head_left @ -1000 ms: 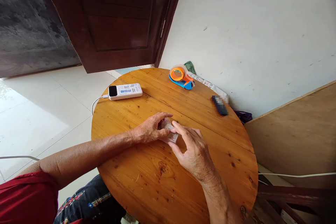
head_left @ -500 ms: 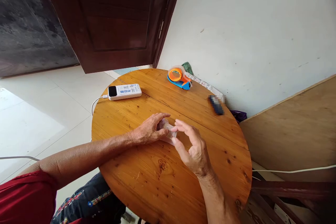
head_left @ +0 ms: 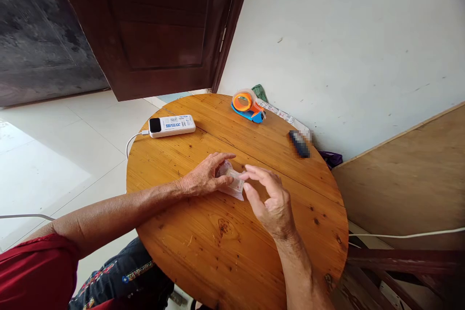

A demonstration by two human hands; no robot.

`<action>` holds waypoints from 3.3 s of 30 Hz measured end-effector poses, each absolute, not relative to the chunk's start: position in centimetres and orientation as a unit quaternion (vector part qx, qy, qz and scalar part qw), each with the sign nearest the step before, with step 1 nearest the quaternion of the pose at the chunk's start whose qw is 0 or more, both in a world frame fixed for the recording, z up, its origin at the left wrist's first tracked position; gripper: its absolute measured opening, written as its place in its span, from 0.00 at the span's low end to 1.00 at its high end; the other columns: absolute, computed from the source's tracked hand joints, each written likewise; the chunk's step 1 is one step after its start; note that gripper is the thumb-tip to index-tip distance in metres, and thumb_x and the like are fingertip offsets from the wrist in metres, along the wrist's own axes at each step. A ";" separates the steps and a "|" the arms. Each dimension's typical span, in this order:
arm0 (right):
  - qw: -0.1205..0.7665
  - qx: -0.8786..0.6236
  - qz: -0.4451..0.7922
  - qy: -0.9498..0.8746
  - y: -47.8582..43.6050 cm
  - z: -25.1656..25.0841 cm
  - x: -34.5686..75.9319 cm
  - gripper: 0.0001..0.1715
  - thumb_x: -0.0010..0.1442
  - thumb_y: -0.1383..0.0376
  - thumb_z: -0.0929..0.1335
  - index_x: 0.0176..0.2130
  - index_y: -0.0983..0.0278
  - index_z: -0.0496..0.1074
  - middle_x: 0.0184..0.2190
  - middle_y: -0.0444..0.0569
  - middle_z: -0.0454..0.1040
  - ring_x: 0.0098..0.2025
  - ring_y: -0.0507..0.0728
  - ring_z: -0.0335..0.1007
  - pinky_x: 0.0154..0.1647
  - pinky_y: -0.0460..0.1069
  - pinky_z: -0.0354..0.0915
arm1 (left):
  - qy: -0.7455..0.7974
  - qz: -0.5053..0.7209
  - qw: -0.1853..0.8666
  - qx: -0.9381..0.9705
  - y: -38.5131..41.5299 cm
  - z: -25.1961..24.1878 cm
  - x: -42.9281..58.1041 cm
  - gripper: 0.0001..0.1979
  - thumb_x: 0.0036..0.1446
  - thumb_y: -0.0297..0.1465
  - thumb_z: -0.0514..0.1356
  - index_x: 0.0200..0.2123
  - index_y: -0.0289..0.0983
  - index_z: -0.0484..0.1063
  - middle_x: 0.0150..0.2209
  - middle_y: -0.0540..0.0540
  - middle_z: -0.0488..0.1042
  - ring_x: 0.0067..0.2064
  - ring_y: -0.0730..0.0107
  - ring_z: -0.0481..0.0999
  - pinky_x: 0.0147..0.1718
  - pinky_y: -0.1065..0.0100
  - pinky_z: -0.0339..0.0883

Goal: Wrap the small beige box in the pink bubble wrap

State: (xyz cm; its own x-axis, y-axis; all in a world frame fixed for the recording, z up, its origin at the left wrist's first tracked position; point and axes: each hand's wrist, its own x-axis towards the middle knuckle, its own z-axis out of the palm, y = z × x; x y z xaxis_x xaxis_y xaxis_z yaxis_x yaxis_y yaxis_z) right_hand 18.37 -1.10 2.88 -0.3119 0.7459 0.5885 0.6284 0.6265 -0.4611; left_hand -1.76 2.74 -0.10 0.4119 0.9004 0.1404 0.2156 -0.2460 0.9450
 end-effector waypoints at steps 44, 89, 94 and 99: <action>0.349 -0.402 0.086 -0.842 -0.9 3.0 18.3 0.06 0.59 0.70 0.68 0.37 0.58 0.72 0.47 0.51 0.76 0.52 0.62 0.72 0.52 0.60 0.68 | 0.392 0.338 0.521 0.679 2.7 1.0 -2.7 0.35 0.48 0.29 0.60 0.62 0.34 0.59 0.45 0.43 0.73 0.42 0.64 0.74 0.41 0.63 0.70; 0.537 -0.536 0.433 -0.487 1.2 0.4 18.8 0.23 0.51 0.51 0.74 0.41 0.63 0.72 0.33 0.48 0.79 0.30 0.54 0.70 0.28 0.48 0.64 | 0.286 0.400 0.717 0.494 2.7 0.0 -1.5 0.31 0.49 0.40 0.70 0.53 0.37 0.63 0.33 0.49 0.75 0.31 0.71 0.74 0.31 0.71 0.65; 0.531 -0.584 0.319 -0.525 1.8 0.3 19.5 0.26 0.50 0.52 0.74 0.44 0.63 0.69 0.30 0.46 0.76 0.30 0.55 0.70 0.31 0.50 0.66 | 0.252 0.390 0.720 0.515 2.5 -0.5 -1.0 0.20 0.49 0.35 0.69 0.43 0.37 0.67 0.32 0.50 0.73 0.30 0.74 0.72 0.31 0.72 0.65; 0.486 -0.598 0.174 -0.613 0.3 1.5 18.7 0.17 0.58 0.51 0.69 0.38 0.62 0.71 0.29 0.45 0.73 0.28 0.53 0.68 0.31 0.48 0.65 | 0.240 0.397 0.713 0.525 2.5 -0.7 -0.9 0.25 0.50 0.34 0.67 0.52 0.37 0.67 0.34 0.49 0.73 0.33 0.71 0.73 0.34 0.69 0.66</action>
State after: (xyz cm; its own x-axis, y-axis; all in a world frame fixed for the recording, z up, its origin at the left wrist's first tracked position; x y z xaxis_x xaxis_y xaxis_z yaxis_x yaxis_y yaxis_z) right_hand 18.73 0.35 1.46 0.1888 0.9022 0.3877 0.5644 0.2234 -0.7947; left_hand -0.93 2.53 -0.70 0.5694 0.8187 0.0741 -0.3143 0.1335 0.9399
